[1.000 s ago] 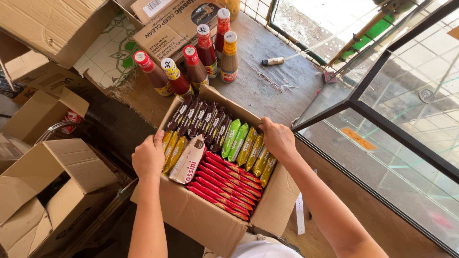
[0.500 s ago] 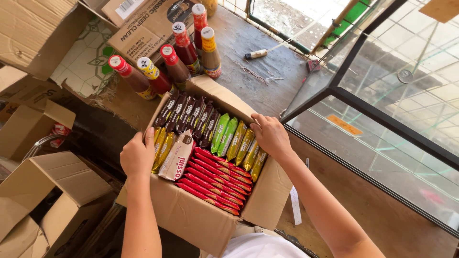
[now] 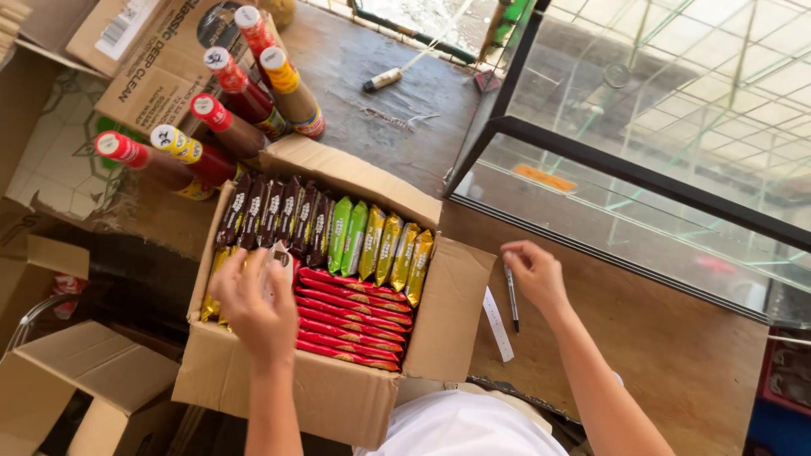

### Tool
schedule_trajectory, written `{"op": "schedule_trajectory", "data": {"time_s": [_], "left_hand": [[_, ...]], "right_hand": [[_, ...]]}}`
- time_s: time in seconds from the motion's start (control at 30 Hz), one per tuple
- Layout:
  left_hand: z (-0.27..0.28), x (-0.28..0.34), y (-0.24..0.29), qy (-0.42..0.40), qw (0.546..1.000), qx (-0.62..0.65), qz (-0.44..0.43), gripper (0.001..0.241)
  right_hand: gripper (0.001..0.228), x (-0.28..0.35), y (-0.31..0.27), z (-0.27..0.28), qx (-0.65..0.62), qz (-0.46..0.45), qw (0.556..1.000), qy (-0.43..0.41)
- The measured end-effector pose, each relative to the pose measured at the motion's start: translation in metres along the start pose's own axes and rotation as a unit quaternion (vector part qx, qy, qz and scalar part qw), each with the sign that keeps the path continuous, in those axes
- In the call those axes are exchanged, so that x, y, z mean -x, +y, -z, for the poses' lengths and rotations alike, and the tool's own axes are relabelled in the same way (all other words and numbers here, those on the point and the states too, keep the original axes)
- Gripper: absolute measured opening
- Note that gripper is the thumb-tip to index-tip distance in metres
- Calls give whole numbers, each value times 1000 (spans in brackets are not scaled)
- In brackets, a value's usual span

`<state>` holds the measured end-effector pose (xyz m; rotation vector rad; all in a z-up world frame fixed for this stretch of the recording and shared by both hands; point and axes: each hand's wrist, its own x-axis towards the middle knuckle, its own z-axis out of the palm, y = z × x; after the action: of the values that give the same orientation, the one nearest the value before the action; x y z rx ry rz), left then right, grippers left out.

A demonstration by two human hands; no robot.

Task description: Stocking a glass display case with snacks and applying handwritten price labels.

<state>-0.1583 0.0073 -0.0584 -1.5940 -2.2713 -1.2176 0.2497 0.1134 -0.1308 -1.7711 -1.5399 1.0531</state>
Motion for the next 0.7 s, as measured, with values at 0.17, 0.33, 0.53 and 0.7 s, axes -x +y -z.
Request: {"op": "schedule_trajectory", "data": {"time_s": [0.17,0.33,0.53,0.7], "left_hand": [[-11,30,90,-53,992,75,-89,18],[-23,85,172,-216,928,289,-91,16],[-55,118,214,-329,883,335,24,26],[-87,130,219,-366,750,450,316,43]], "right_hand": [[21,32,43,-13,27,-36,997,-67],[36,54,30,-26,89,-65,991,-82],[39,59,72,-6,-141,-80,983,-83],[45,85,39,62,-305,-27,934,-184]]}}
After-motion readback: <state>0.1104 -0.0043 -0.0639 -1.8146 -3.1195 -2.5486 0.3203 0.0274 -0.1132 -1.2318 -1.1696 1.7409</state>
